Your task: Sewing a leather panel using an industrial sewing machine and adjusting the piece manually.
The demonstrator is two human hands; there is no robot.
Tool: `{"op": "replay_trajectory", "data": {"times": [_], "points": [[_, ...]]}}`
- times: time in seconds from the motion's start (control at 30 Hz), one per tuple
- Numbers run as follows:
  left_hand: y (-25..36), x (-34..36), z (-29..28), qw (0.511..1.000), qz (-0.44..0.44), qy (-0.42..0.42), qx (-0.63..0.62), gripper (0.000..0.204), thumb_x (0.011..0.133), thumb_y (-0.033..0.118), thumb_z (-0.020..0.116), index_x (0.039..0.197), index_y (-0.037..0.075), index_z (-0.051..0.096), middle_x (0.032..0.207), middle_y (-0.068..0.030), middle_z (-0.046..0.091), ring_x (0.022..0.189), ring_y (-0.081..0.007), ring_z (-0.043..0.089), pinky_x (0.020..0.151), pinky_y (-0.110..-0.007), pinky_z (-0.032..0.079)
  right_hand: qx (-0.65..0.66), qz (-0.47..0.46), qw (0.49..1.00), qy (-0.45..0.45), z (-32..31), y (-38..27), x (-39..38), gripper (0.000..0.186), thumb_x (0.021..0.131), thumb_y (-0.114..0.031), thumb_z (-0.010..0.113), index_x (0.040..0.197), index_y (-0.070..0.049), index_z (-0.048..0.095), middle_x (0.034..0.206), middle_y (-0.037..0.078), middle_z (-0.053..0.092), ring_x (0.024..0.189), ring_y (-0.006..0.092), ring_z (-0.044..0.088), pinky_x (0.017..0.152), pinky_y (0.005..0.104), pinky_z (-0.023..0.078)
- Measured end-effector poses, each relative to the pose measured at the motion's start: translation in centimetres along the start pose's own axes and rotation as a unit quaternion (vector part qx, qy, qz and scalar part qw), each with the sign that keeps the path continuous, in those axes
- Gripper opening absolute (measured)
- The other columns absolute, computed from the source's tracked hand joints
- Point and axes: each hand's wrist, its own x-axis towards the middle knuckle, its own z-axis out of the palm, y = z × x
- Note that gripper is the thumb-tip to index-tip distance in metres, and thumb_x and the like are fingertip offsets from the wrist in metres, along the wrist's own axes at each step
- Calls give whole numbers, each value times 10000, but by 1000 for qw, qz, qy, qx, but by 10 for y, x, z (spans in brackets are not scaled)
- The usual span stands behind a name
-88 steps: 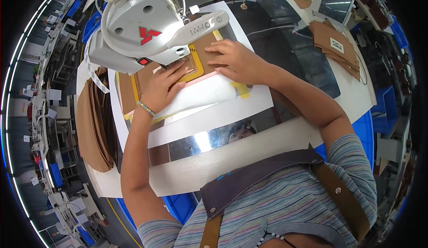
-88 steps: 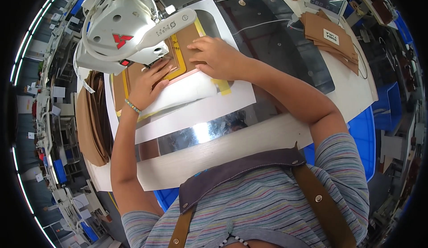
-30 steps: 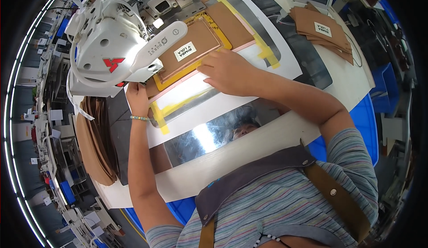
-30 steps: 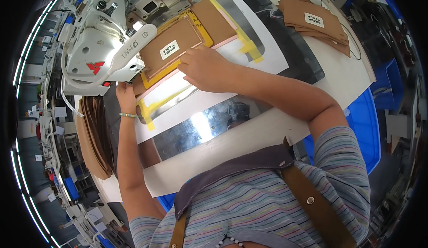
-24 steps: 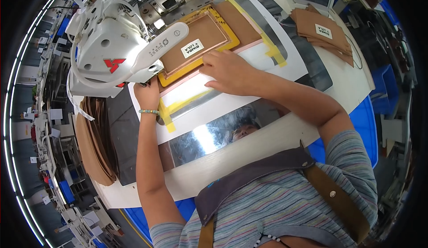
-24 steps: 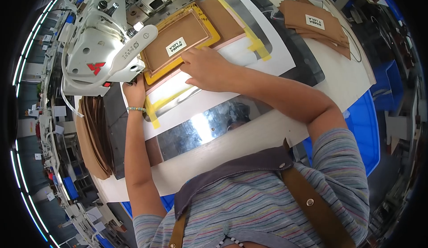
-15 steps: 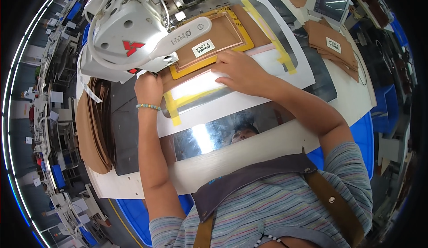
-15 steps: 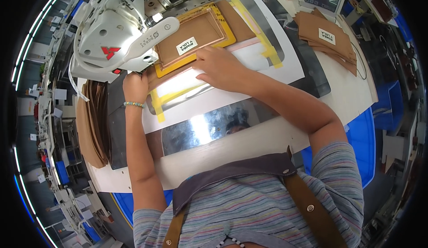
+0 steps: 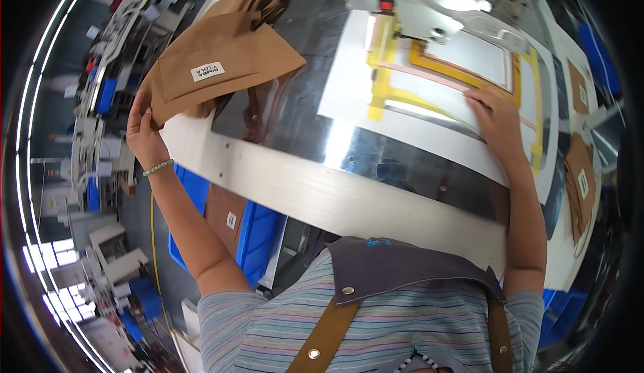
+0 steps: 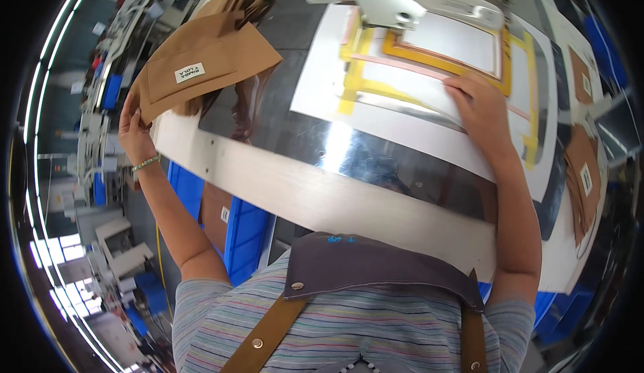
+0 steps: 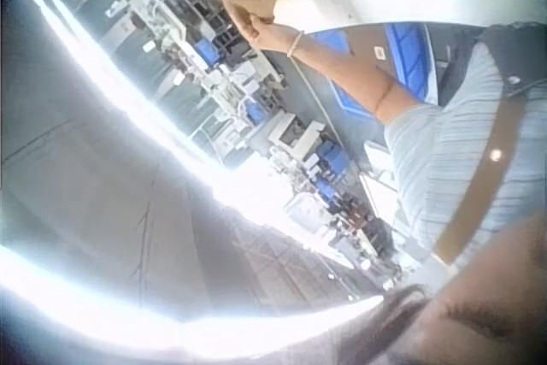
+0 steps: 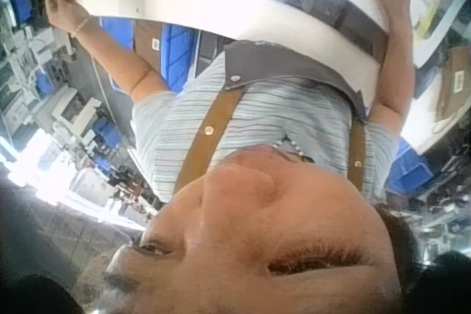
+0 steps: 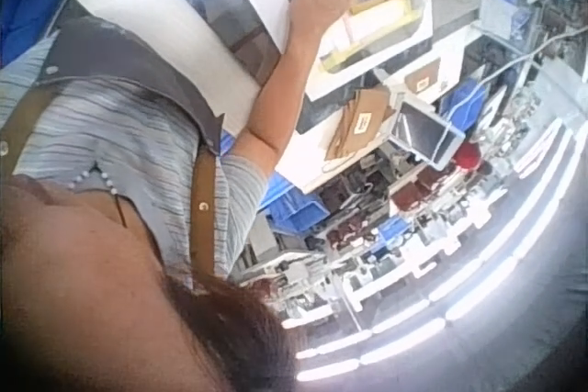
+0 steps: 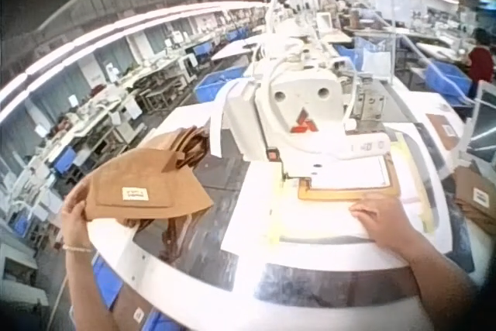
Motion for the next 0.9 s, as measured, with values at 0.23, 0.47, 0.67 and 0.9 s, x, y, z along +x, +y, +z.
{"op": "replay_trajectory", "data": {"times": [0.23,0.47,0.67,0.9], "points": [[-108,-114,-211,959,-105,251,73,346,963,20,730,1303,-43,737,1290,-122,750,1095,-190,722,951,-307,590,2,47,998,-31,11,-19,-12,189,906,-108,776,994,51,722,905,143,689,864,264,677,847,335,526],[-215,-277,-318,873,-203,337,287,354,913,-47,744,1266,-26,766,1237,-146,781,1076,-194,737,950,-313,591,-8,73,996,-44,13,-12,-20,201,976,-142,726,964,56,697,875,125,705,833,199,647,816,312,501],[-237,-360,-357,745,-403,205,491,389,903,75,748,1290,43,772,1258,-159,781,1135,-306,752,1037,-401,572,-48,55,996,-56,12,-19,-27,250,1024,-181,684,979,65,701,908,120,697,843,209,639,822,319,491],[-216,-301,-332,659,-324,242,634,522,870,254,780,1359,77,723,1408,-217,680,1321,-387,630,1089,-476,527,-84,-47,995,-32,1,-31,-24,205,1043,-136,663,1091,55,720,979,90,700,974,217,675,948,307,495]]}}
